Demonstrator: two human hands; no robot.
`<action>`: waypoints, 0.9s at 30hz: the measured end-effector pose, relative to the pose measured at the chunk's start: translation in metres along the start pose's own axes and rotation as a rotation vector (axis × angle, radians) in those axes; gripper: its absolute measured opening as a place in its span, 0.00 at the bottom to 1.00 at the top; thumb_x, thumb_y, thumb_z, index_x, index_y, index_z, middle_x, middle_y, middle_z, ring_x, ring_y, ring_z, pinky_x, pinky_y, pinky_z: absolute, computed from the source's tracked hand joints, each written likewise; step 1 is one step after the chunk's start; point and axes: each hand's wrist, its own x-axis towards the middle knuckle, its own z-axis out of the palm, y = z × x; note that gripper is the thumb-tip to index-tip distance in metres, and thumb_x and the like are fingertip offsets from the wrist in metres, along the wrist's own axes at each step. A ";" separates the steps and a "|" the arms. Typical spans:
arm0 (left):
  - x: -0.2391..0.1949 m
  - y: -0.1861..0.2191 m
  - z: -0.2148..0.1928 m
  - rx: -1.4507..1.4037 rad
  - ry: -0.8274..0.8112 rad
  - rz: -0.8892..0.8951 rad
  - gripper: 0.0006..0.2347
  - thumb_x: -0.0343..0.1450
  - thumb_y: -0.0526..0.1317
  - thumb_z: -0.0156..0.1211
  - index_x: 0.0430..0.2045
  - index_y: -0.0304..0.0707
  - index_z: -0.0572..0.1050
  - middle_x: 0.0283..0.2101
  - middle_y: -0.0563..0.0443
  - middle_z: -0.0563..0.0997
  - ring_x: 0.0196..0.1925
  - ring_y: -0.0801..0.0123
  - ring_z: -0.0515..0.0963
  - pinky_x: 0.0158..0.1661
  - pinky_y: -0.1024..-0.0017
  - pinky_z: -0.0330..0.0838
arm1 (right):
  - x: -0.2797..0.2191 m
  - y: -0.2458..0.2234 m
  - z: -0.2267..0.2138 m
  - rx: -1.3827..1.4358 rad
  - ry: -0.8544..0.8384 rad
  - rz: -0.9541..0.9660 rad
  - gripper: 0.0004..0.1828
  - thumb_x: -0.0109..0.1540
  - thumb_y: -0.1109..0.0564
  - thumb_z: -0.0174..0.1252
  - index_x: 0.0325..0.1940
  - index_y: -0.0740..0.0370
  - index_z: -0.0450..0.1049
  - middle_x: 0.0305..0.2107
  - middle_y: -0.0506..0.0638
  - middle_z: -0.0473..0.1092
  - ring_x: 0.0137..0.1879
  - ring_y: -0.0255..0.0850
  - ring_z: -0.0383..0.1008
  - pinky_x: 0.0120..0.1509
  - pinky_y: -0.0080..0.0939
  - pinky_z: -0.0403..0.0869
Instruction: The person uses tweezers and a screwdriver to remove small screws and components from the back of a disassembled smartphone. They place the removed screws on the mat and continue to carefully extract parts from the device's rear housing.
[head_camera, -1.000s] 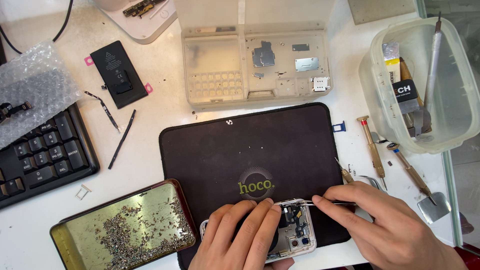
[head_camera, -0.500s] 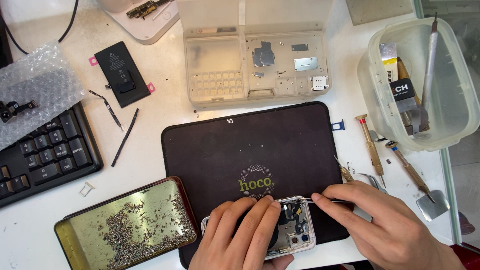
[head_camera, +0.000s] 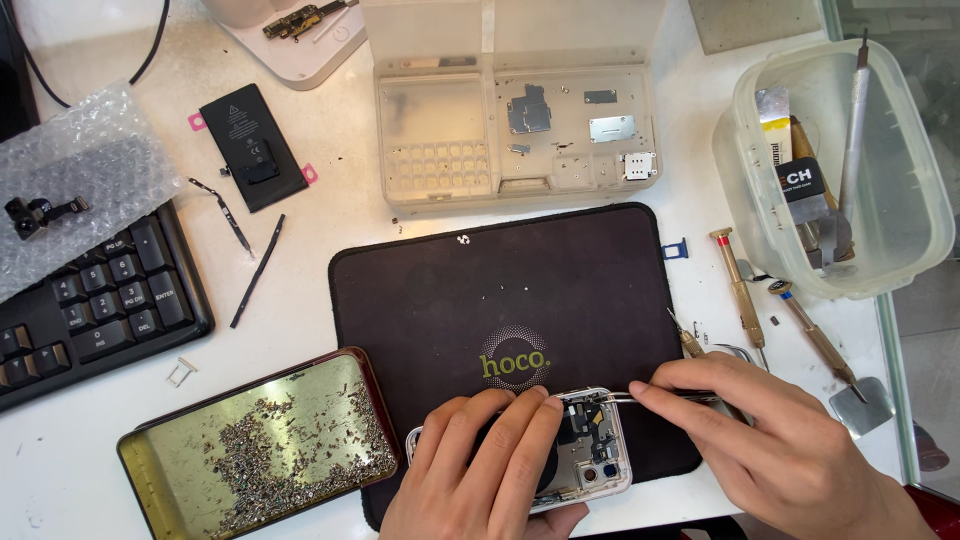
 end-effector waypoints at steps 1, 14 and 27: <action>0.000 0.000 0.000 -0.004 -0.003 -0.002 0.32 0.66 0.56 0.70 0.55 0.27 0.73 0.53 0.36 0.79 0.57 0.49 0.77 0.54 0.47 0.71 | 0.002 -0.002 -0.001 -0.005 0.008 0.010 0.22 0.52 0.67 0.62 0.52 0.65 0.80 0.43 0.54 0.74 0.46 0.43 0.80 0.49 0.42 0.79; 0.006 0.003 -0.031 0.068 0.107 0.050 0.16 0.69 0.44 0.66 0.43 0.30 0.79 0.50 0.35 0.79 0.55 0.49 0.78 0.53 0.51 0.73 | 0.010 -0.030 0.011 -0.014 0.262 0.104 0.20 0.52 0.69 0.66 0.49 0.66 0.80 0.40 0.55 0.75 0.40 0.40 0.80 0.39 0.36 0.79; 0.022 0.024 -0.048 0.101 0.096 0.114 0.14 0.62 0.32 0.66 0.40 0.24 0.78 0.46 0.39 0.80 0.50 0.52 0.80 0.48 0.61 0.76 | 0.005 -0.035 0.014 -0.024 0.398 0.087 0.19 0.54 0.69 0.66 0.50 0.66 0.80 0.40 0.54 0.75 0.41 0.42 0.78 0.43 0.39 0.78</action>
